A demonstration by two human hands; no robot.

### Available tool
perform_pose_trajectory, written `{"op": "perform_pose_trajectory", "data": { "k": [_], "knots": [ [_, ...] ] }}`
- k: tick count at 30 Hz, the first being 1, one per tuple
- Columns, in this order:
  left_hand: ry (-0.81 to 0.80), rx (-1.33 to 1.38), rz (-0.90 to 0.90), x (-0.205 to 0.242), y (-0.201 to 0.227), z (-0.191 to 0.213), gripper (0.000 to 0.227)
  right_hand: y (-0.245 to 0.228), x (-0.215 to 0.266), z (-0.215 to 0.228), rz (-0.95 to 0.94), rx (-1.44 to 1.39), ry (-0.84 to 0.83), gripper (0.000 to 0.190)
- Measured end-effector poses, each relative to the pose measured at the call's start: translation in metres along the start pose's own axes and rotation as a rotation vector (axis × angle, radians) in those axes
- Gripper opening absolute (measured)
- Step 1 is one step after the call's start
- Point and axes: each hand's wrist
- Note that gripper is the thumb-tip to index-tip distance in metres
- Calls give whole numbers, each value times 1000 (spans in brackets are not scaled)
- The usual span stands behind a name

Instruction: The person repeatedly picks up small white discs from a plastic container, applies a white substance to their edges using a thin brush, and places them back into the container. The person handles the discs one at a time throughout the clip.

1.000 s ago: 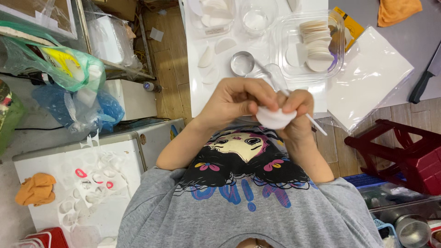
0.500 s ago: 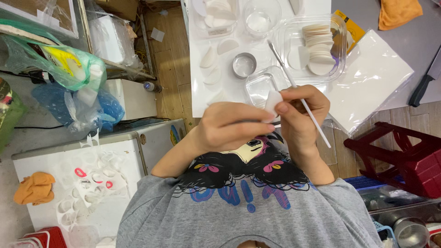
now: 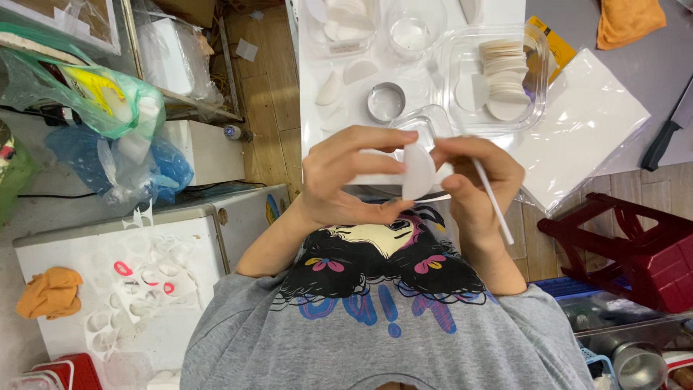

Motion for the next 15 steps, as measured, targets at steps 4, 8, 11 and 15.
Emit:
{"op": "perform_pose_trajectory", "data": {
  "k": [4, 8, 11, 15],
  "knots": [
    [54, 354, 213, 7, -6, -2, 46, 3, -12, -4, 521, 414, 27, 40],
    [-3, 598, 293, 14, -13, -5, 46, 4, -16, -6, 869, 694, -71, 30],
    [-49, 710, 330, 20, -13, -10, 45, 6, -16, -8, 929, 696, -133, 26],
    [-37, 870, 388, 26, -17, -17, 44, 8, -15, -8, 949, 676, -163, 27]
  ]
}}
Point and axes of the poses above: each hand's wrist, its own x-axis away from the middle knuckle, its own z-axis out of the back of the hand, y = z × x, and after that the axes turned 2 degrees about -z, right-handed
